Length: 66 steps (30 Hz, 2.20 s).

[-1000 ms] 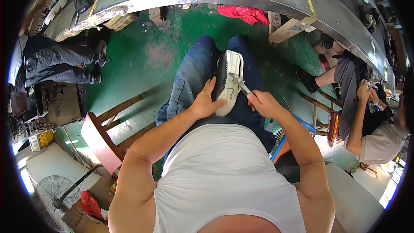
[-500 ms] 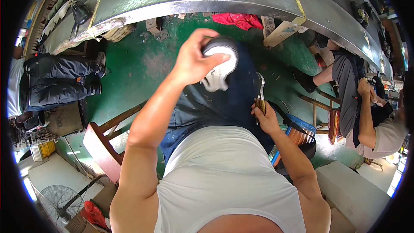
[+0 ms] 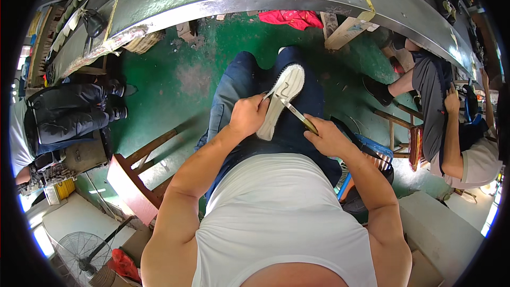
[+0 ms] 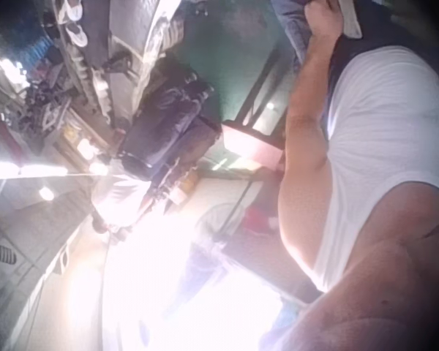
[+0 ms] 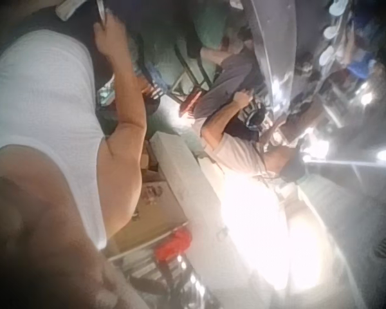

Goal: Manually assembling and finishing shoes on a factory production line using pliers and hammers.

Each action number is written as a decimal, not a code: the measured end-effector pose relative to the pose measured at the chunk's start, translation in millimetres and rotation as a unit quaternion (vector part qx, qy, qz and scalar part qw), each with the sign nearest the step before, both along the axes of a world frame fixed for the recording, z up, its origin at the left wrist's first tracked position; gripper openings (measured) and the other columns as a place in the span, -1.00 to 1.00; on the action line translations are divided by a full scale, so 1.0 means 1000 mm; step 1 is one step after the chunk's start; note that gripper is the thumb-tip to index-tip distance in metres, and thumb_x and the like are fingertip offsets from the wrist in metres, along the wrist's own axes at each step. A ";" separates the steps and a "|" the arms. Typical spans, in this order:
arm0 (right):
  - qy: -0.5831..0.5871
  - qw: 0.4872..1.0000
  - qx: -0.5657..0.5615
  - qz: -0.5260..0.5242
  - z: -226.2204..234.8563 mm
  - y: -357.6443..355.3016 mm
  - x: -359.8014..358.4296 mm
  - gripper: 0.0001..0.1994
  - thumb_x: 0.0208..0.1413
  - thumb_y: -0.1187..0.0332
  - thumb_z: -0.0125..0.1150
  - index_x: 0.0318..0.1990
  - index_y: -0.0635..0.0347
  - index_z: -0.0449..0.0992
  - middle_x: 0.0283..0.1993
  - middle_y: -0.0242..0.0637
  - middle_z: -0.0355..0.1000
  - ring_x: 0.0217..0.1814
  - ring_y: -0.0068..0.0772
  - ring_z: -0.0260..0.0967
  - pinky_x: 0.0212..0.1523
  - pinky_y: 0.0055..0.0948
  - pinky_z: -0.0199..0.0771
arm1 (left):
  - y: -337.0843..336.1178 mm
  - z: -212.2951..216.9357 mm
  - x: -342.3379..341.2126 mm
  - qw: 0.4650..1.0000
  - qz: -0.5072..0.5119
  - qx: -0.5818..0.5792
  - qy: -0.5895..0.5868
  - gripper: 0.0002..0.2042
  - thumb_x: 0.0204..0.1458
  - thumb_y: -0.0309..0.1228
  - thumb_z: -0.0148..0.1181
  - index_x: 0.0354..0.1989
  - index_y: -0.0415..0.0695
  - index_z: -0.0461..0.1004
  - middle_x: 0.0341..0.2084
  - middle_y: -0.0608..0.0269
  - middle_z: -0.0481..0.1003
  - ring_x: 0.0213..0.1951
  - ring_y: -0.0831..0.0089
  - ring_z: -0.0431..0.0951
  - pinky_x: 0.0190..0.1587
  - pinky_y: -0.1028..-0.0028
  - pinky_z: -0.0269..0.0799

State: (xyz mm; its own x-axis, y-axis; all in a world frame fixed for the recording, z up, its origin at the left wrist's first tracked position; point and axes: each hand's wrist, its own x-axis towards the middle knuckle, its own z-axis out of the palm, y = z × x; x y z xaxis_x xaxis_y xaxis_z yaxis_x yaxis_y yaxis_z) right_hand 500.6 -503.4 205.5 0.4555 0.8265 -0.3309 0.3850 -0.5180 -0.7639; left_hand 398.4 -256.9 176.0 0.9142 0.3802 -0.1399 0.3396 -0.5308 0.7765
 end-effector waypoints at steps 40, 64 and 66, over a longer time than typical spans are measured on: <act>0.331 0.935 -0.102 -0.078 -0.012 0.070 0.038 -0.79 0.26 0.29 0.15 -0.35 0.24 0.47 -0.51 -0.33 0.47 -0.50 -0.56 0.41 -0.47 -0.51 0.38 | -0.001 -0.047 0.024 0.768 0.134 -0.625 0.043 -0.36 0.29 0.02 -0.01 0.44 -0.01 0.05 0.22 0.26 0.34 0.22 0.43 0.31 0.26 0.37 0.23; -0.015 0.992 -0.122 0.025 0.007 0.075 0.075 -0.52 0.34 0.04 -0.10 -0.27 0.40 0.45 -0.33 0.24 0.47 -0.21 0.34 0.42 -0.14 0.04 0.40 | -0.006 -0.028 0.055 0.886 0.136 -0.421 0.139 -0.46 0.15 -0.20 0.21 0.23 -0.24 0.30 -0.02 0.05 0.50 -0.04 0.33 0.53 0.03 0.33 0.45; -0.014 0.999 -0.052 0.007 0.004 0.072 0.065 -0.51 0.34 0.04 -0.09 -0.29 0.39 0.46 -0.34 0.23 0.47 -0.21 0.32 0.43 -0.15 0.04 0.41 | -0.005 -0.024 0.054 0.917 0.112 -0.346 0.164 -0.44 0.14 -0.22 0.22 0.24 -0.25 0.27 -0.02 0.05 0.50 -0.05 0.32 0.54 0.01 0.34 0.47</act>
